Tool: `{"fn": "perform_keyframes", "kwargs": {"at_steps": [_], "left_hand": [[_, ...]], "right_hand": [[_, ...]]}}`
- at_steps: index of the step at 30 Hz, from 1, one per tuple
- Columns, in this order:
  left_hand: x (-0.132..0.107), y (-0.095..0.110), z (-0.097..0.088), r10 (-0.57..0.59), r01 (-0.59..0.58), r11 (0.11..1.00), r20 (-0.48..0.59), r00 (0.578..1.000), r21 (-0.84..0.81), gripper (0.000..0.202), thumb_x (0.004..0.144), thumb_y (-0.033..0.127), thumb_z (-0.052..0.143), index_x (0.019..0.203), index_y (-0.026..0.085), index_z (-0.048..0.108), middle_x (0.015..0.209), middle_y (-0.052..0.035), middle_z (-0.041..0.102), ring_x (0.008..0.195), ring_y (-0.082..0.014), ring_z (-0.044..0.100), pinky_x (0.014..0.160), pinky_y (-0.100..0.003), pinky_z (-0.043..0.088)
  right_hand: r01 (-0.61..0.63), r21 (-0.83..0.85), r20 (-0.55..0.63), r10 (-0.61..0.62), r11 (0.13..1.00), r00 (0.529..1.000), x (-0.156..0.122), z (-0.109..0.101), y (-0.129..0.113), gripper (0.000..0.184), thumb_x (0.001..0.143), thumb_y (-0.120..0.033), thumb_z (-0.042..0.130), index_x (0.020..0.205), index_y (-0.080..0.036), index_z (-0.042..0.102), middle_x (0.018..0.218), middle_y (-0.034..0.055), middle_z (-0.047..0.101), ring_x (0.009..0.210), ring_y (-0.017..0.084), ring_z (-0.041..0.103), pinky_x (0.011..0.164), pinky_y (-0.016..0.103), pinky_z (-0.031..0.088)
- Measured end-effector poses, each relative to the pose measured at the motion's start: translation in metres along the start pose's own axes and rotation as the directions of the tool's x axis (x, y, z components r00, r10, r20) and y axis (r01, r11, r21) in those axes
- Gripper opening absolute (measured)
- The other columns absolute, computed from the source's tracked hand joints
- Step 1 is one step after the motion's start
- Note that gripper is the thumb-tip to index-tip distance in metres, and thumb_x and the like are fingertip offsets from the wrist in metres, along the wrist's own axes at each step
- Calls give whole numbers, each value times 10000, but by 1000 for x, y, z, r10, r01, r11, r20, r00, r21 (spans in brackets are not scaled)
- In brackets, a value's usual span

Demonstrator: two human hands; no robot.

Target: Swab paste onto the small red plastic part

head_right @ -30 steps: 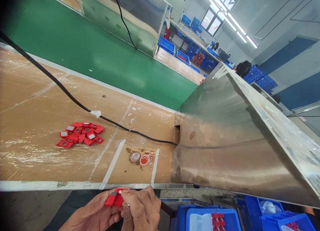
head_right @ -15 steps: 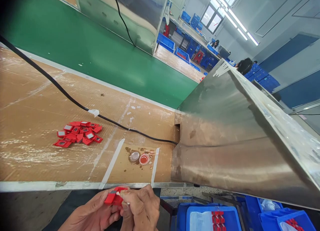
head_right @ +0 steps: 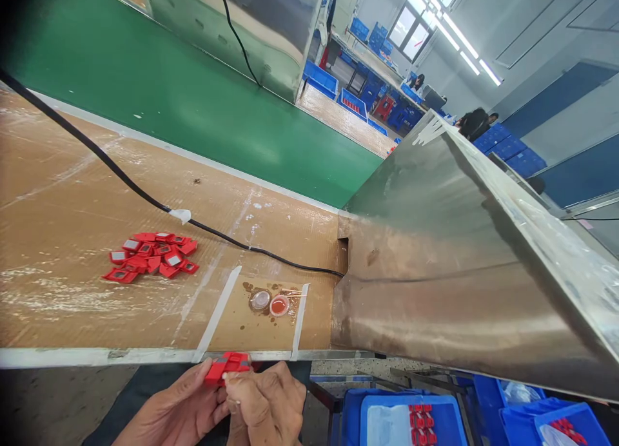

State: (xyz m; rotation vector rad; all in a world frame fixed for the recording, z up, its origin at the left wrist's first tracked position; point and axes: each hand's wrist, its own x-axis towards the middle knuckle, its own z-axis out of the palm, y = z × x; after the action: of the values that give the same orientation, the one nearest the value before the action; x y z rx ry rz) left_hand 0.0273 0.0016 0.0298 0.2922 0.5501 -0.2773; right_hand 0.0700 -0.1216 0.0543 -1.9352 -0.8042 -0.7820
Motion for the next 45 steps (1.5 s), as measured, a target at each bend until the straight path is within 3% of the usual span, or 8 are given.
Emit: {"fn": "perform_keyframes", "kwargs": {"at_steps": [3,10,21,28,35,40,42,45], "left_hand": [[0,0,0,13,-13,1000,3,1000,-9,429,551,443,1086,850,223,871,921,-85,823,829,-194,726,759,-245,618],[1,-1,-4,60,-60,998,-18,998,-20,426,597,436,1070,899,208,875,1008,-98,840,887,-198,739,815,-244,637],[22,-13,-31,61,-55,997,95,994,-55,333,683,420,1029,908,229,875,977,-85,837,911,-217,772,819,-250,666],[24,-12,-32,46,-43,996,49,998,-75,377,624,394,1060,909,225,880,985,-111,840,893,-227,778,810,-252,669],[19,-7,-33,-23,37,996,180,983,-77,369,809,415,945,1038,138,861,1044,-154,830,921,-245,788,854,-251,643],[15,-5,-30,-45,55,997,171,984,-51,379,789,440,955,1009,145,865,1023,-166,825,904,-240,773,827,-250,631],[16,-5,-29,-49,59,997,177,983,-53,351,794,436,953,991,160,866,1019,-148,825,891,-226,765,820,-247,629],[14,-4,-22,-51,59,997,167,985,-48,339,760,430,979,950,171,870,981,-130,827,854,-213,759,802,-238,626]], "right_hand": [[65,-32,-27,-66,997,997,2,5,0,190,1107,-200,560,1017,-162,723,749,15,748,599,122,584,549,276,407],[69,-80,-62,-75,994,995,4,8,-1,184,1106,-214,567,998,-165,708,750,20,775,571,108,609,531,265,444],[94,-69,-67,-99,993,993,3,12,-1,170,1099,-189,585,996,-148,714,739,26,776,577,96,613,525,239,459],[70,-49,-79,-74,996,994,-3,13,2,155,1091,-180,593,1009,-155,722,760,34,776,584,111,604,521,257,443],[-87,109,-63,94,990,994,-7,-1,5,178,1053,-105,582,1126,-173,730,849,62,790,671,170,688,598,310,513],[-28,87,61,22,996,998,-3,-4,6,208,1057,-96,557,1176,-162,715,828,57,767,700,171,692,609,304,522],[22,82,50,-26,996,998,-3,0,7,193,1076,-124,549,1167,-154,717,781,45,744,658,155,673,576,288,500],[-27,53,10,26,998,1000,-4,6,6,196,1097,-154,535,1123,-170,729,746,30,728,614,146,653,581,298,483]]}}
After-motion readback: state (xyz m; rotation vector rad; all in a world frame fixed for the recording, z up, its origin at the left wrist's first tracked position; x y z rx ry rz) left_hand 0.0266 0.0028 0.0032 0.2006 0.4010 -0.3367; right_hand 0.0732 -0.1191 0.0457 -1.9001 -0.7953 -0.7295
